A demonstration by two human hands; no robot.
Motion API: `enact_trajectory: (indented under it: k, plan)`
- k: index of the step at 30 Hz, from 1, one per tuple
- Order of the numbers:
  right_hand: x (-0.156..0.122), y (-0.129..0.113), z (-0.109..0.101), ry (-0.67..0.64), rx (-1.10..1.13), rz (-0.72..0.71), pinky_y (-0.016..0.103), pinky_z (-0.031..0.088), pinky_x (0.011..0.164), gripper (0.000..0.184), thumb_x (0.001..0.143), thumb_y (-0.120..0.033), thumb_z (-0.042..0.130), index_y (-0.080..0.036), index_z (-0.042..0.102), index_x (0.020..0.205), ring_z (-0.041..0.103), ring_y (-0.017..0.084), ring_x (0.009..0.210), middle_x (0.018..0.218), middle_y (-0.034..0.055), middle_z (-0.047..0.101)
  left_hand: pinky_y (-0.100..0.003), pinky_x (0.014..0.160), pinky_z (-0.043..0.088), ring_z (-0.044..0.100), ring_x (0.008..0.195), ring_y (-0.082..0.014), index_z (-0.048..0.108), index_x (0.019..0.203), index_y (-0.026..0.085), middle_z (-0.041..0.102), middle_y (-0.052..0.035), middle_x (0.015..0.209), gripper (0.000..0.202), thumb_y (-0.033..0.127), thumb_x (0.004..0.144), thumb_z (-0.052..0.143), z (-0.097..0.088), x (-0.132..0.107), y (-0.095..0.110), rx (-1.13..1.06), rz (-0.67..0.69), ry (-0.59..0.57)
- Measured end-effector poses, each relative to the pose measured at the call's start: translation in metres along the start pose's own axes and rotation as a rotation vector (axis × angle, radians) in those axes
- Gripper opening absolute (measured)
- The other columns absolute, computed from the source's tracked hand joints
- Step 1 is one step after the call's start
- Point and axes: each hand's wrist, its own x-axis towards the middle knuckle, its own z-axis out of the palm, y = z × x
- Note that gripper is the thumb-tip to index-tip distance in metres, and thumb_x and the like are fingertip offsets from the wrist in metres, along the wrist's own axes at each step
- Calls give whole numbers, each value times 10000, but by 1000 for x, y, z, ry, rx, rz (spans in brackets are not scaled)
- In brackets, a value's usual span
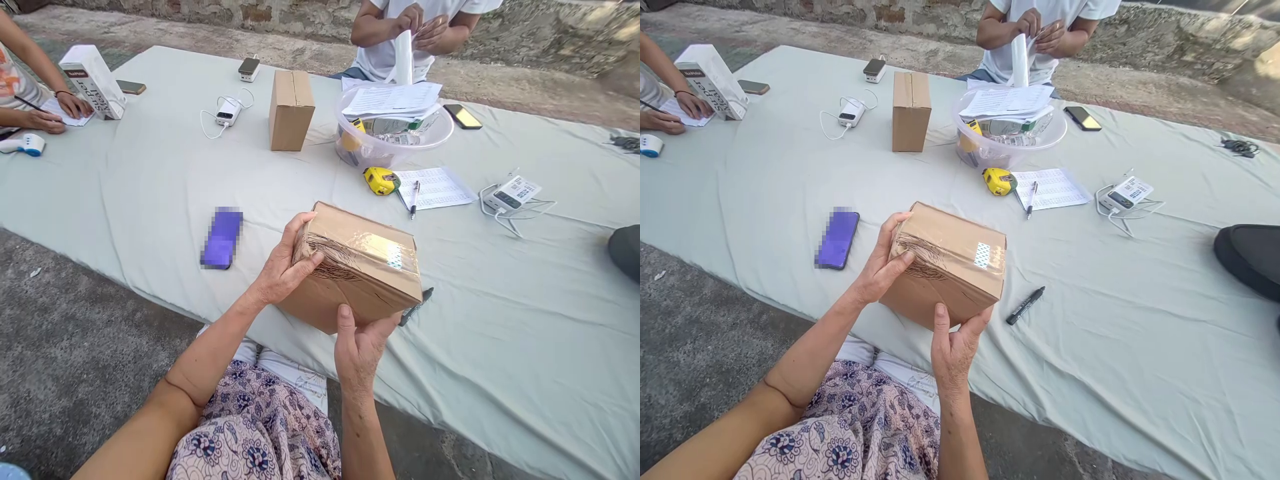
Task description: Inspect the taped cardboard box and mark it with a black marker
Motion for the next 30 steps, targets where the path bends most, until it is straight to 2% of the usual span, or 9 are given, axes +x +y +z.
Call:
enact_trajectory:
  k: [6,12,16,18,20,23,26,28,30]
  plan:
    - [2,4,-6,-27,38,-20,534,301,1266,859,963,-470,657,-272,174,1645,331,305,1570,1712,166,255,-479,1193,412,494,1397,-331,281,1591,334,447,-88,1575,884,613,879,723,-5,-3,-6,-66,-50,-84]
    - [2,6,-9,-19,43,-11,525,370,1221,820,927,-451,712,-276,267,1594,416,298,1510,1677,183,320,-456,1262,322,429,1467,-326,309,1593,315,413,-96,1616,798,562,931,680,-7,-5,-7,-3,31,-57]
    - [5,4,-15,-35,71,24,519,446,1152,805,919,-475,723,-276,307,1579,545,288,1389,1591,188,454,-494,1245,355,424,1489,-351,230,1625,354,363,-97,1665,919,607,891,722,-11,-9,-13,-66,-5,-123]
    - [9,-1,-22,-55,52,13,530,460,1137,737,948,-480,689,-265,363,1573,575,291,1358,1546,178,516,-533,1257,335,359,1539,-377,168,1643,388,270,-93,1722,1002,691,859,712,-13,-13,-18,-54,-3,-148]
    - [14,-11,-29,-14,4,-69,558,439,1156,650,993,-444,640,-277,408,1576,541,306,1410,1559,158,519,-567,1288,266,247,1595,-402,136,1655,407,165,-84,1764,1044,775,834,667,-14,-17,-23,17,16,-140]
    - [21,-34,-33,108,-174,-385,593,375,1209,602,1003,-325,643,-350,450,1573,443,323,1506,1595,98,500,-593,1316,162,158,1627,-404,129,1665,415,147,-78,1772,1023,832,844,575,-13,-23,-28,138,70,-117]
    - [28,-56,-26,95,-430,-706,598,351,1223,471,979,-262,677,-344,613,1438,400,344,1531,1549,77,548,-587,1316,180,218,1616,-390,152,1665,434,218,-72,1757,983,845,855,529,-13,-25,-31,184,137,-104]
    - [32,-65,-16,80,-552,-797,603,333,1222,317,983,-278,681,-322,706,1296,390,361,1537,1527,73,569,-577,1308,230,293,1594,-381,165,1666,428,275,-78,1741,980,843,856,527,-13,-24,-32,176,153,-100]
    - [35,-67,-7,95,-620,-829,599,289,1233,198,990,-307,685,-313,749,1177,441,359,1507,1479,54,617,-569,1299,277,338,1580,-375,166,1671,413,296,-83,1739,980,834,864,529,-13,-24,-34,149,150,-97]
